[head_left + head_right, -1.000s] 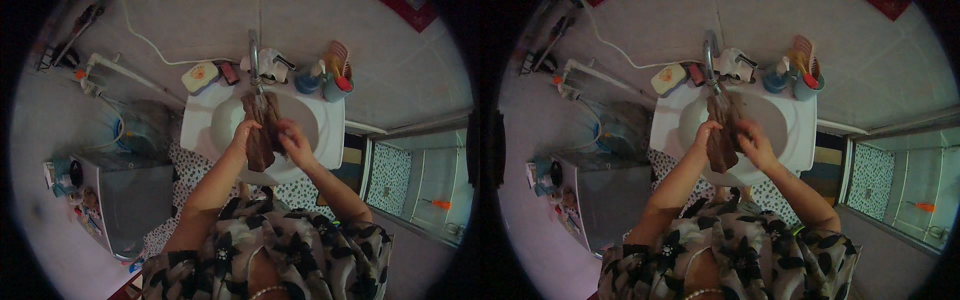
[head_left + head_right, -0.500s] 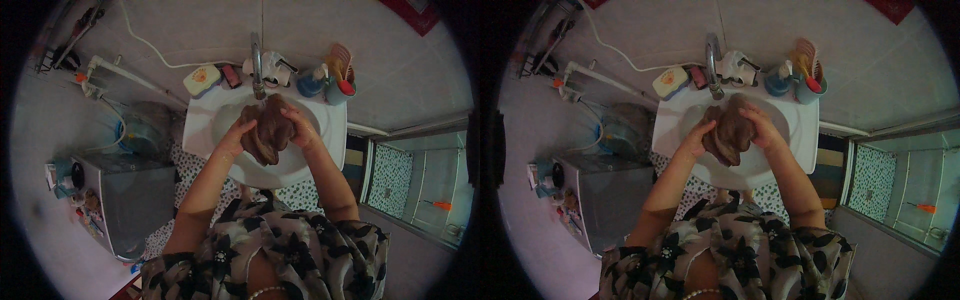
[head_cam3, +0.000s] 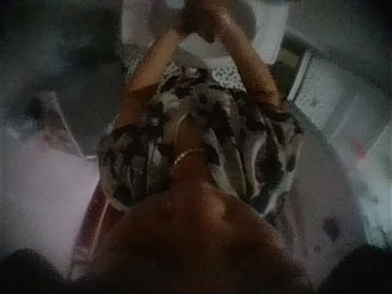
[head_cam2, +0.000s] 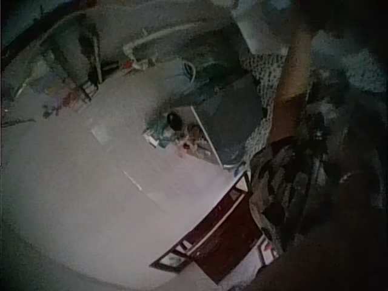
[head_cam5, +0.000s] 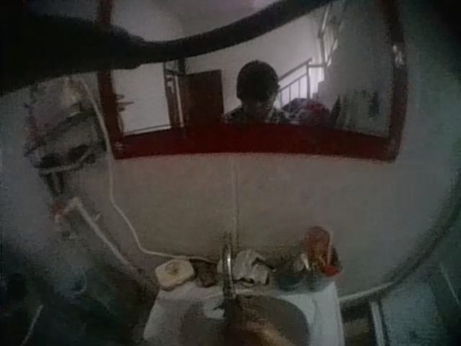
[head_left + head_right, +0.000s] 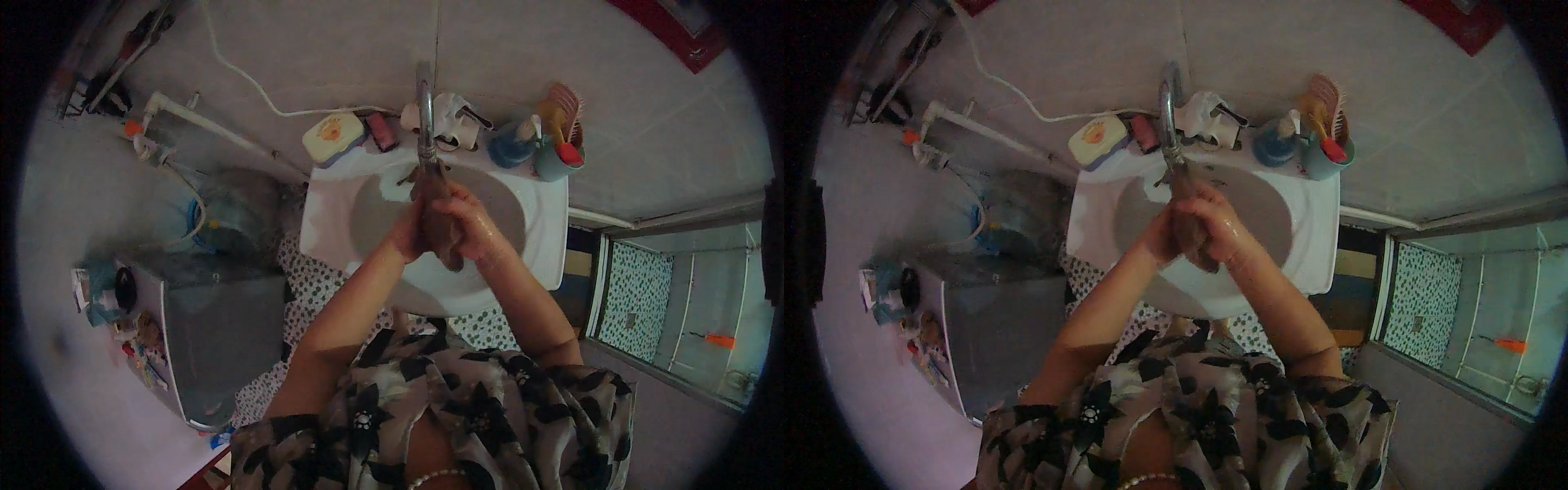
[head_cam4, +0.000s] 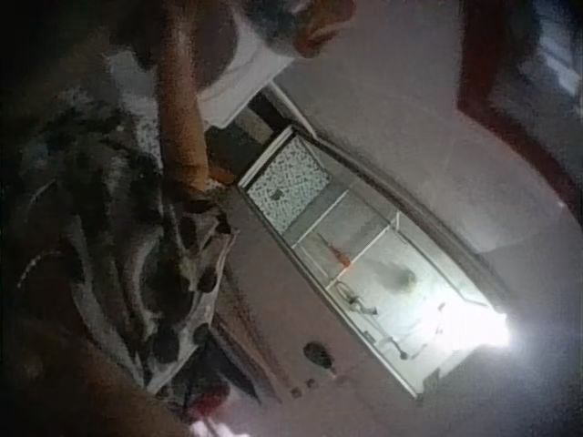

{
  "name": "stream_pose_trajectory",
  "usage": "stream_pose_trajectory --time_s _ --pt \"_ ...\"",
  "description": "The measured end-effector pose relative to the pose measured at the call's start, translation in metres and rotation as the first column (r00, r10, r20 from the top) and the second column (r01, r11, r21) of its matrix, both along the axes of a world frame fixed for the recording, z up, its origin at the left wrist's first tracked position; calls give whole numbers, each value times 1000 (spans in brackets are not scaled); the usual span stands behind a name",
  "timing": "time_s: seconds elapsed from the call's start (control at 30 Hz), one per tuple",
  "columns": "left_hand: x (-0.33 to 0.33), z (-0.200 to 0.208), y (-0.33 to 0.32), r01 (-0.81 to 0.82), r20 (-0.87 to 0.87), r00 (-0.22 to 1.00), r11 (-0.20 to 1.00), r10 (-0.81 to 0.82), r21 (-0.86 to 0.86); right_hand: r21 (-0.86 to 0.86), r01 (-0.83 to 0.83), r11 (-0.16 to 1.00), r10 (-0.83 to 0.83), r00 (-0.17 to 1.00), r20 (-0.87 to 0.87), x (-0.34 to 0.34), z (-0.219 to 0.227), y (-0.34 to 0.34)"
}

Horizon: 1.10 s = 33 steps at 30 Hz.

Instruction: The person washes a cloth in a sink under running water and then wipes several steps of a staircase by hand.

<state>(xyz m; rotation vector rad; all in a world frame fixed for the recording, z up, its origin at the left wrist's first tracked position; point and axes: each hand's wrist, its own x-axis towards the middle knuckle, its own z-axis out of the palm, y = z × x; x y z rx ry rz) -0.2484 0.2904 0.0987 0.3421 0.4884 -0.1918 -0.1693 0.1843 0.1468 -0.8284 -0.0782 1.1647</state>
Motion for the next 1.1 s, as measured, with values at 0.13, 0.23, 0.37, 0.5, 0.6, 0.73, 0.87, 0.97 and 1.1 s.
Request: stream_pose_trajectory --time_s 0.13,0.23,0.37,0.5,0.6,0.73,0.87,0.97,1.1 --pt "15 -87 9 -164 415 909 884 -37 437 68 143 987 -129 975 -183 -46 -8 17" --pt "28 -79 2 -249 378 925 679 -45 690 85 275 958 -224 897 -380 -37 3 2" --pt "28 -7 4 70 405 913 966 38 -248 -183 184 966 -102 917 385 18 -24 -20" --pt "20 -7 19 -190 -14 981 977 192 94 -580 313 752 498 307 811 61 -13 -34" --pt "18 -9 19 -204 19 977 897 214 392 -441 624 646 624 -98 775 73 -8 -27" --pt "16 1 13 -247 41 963 817 265 521 -38 708 706 461 -417 783 99 7 8" --pt "5 14 17 -349 168 937 793 306 500 -300 755 584 662 -228 714 105 9 17" --pt "5 12 21 -320 186 947 779 260 539 -404 734 546 708 -146 691 96 9 21" --pt "1 1 22 -316 199 949 735 245 600 -408 512 756 590 -260 765 69 -3 12"
